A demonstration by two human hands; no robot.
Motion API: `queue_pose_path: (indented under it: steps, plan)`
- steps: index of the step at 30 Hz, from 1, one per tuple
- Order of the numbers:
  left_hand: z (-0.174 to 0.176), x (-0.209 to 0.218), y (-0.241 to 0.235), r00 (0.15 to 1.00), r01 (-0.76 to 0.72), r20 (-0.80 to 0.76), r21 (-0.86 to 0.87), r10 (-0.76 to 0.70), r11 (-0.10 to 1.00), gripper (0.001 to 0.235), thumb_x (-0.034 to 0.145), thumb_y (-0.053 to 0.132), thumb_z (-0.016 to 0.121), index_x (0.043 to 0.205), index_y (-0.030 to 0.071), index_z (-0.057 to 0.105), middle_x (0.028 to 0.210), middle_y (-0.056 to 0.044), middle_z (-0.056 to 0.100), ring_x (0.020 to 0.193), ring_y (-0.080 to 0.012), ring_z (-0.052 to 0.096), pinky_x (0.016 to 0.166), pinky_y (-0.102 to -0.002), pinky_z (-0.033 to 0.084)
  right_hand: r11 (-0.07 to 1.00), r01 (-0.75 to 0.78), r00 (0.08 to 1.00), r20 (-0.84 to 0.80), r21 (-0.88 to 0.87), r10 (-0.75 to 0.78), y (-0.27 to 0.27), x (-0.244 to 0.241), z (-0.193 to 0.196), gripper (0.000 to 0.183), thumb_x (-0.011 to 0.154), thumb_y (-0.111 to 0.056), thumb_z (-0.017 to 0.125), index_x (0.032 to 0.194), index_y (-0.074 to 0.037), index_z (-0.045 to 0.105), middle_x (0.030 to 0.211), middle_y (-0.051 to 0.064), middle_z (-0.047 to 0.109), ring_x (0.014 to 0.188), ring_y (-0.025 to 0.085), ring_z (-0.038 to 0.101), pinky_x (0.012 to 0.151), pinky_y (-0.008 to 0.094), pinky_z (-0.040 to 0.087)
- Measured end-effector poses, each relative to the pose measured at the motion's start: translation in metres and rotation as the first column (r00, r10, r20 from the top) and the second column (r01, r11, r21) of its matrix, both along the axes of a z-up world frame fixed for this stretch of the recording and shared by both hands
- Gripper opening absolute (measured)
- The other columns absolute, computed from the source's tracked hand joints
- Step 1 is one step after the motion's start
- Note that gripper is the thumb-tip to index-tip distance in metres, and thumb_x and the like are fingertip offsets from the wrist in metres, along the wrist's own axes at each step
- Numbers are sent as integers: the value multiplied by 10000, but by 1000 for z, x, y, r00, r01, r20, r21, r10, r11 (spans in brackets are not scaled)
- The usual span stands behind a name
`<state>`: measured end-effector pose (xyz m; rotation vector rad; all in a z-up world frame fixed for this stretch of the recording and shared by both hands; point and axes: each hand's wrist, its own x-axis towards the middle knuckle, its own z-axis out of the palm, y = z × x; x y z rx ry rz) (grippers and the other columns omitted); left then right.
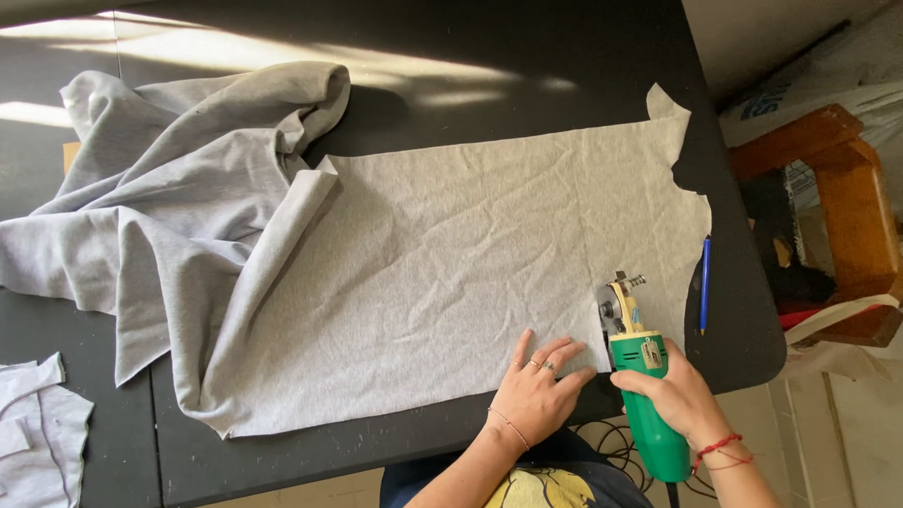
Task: Marking and cutting fabric pieces using templates and an electric rotary cutter
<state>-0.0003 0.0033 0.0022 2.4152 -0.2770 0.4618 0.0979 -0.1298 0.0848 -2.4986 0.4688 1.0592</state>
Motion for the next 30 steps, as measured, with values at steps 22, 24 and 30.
queue_pose_path:
  steps: [22,24,30]
  plan:
    - [-1,1,7,995,93,-34,-92,-96,991,191,771,49,532,941,133,554,1186,-137,488,1146,-294,436,978,-559,244,895,195,977,-3,401,-212,82,95,14,279,656,-102,626,903,-37,514,716,161,551,541,317,558,489,408,455]
    - [-4,1,7,995,101,-4,-114,-103,988,164,763,49,564,904,130,593,1183,-137,508,1152,-302,448,971,-568,255,908,136,985,47,396,-168,86,106,9,273,626,-125,648,856,-37,530,688,151,563,543,286,549,489,388,448]
    - [-11,1,6,990,137,-25,-125,-142,983,232,785,26,548,1008,55,606,1187,-91,519,1174,-280,425,985,-576,228,938,49,992,90,344,-85,103,139,9,260,622,-210,634,826,-74,548,733,118,568,619,260,543,576,365,440]
